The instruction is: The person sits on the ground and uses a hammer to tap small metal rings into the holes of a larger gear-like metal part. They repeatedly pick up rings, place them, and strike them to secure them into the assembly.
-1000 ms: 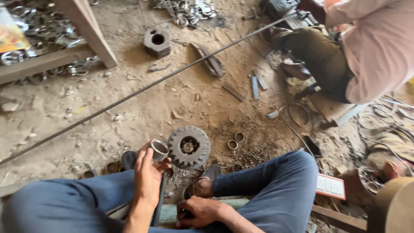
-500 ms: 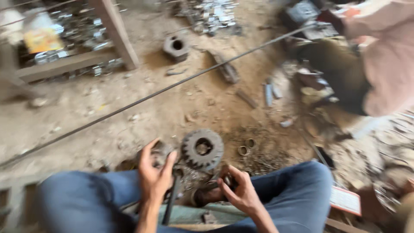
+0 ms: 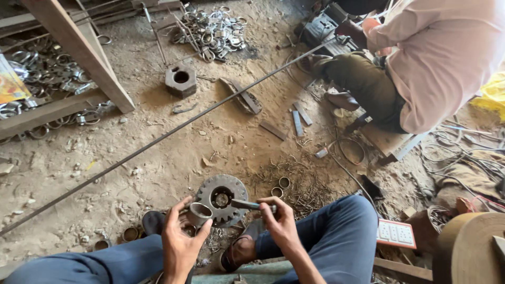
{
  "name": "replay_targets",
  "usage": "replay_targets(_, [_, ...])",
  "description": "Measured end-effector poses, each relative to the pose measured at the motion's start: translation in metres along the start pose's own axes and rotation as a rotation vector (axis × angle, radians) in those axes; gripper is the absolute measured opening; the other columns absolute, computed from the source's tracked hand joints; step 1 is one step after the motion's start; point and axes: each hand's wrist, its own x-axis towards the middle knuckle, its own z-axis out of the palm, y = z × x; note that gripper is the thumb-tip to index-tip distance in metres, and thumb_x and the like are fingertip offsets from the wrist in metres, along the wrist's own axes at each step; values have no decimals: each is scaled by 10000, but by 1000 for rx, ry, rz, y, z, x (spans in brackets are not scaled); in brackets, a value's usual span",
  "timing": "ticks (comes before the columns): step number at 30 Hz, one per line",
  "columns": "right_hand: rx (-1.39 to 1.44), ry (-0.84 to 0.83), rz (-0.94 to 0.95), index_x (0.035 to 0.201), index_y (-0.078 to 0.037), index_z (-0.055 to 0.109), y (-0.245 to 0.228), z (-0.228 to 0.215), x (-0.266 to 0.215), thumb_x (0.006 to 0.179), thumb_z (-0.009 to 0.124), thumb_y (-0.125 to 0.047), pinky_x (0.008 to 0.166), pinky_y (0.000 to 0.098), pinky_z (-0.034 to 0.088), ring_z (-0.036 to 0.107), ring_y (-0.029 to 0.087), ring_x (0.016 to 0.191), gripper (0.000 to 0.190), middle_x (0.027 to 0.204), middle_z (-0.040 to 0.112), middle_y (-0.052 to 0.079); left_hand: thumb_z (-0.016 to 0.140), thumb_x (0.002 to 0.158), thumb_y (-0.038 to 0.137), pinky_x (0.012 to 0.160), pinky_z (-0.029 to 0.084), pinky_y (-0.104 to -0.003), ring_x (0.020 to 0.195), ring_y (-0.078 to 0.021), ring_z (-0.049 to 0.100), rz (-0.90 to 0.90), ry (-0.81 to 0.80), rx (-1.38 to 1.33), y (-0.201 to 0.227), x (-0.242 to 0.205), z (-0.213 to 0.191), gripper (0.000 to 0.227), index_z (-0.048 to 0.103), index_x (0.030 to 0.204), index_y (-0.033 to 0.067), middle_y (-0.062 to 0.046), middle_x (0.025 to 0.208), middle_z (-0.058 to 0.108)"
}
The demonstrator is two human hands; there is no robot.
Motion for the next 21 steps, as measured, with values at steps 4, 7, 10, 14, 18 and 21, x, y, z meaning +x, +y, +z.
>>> replay_targets(4, [86,9,76,1106,-16,739,-4,3,4,1003,650,-189,482,209,359,487,26,537,220,675,633,-27,856,669,100,842,567,-344,950,-237,704,35,-17,199,16,1,2,607,643,1235,48,-126,1152,637])
replay_targets(7, [-67,-3,-39,1084,-3,748,-1,4,3,998,679,-183,478,210,382,511,22,541,211,658,610,-47,860,648,77,913,518,-410,1063,-330,635,203,53,323,20,1,3,625,634,1229,39,-169,1147,613])
replay_targets(10, [152,-78,28,1063,-1,748,6,1,5,999,674,-191,463,212,345,473,23,512,214,630,578,-54,845,629,80,945,503,-430,1098,-351,616,266,52,280,18,5,8,682,606,1266,30,-175,1169,607])
replay_targets(14, [28,-41,13,1032,-39,762,16,6,11,971,694,-196,457,230,321,459,23,516,181,632,569,-52,849,622,68,937,510,-427,1106,-358,619,237,29,291,17,5,10,699,609,1277,24,-191,1184,598])
replay_targets(18, [-224,35,-105,980,1,761,6,0,5,977,743,-195,513,220,375,490,24,585,197,698,613,-29,855,649,26,964,512,-429,1128,-367,624,264,-3,310,19,2,15,613,637,1223,26,-187,1193,627])
replay_targets(21, [-404,-38,-329,1045,-12,758,-8,2,7,922,765,-164,587,229,462,564,42,671,196,809,708,-7,862,674,26,974,533,-404,1134,-312,670,229,19,161,14,2,18,562,643,1191,43,-145,1194,680])
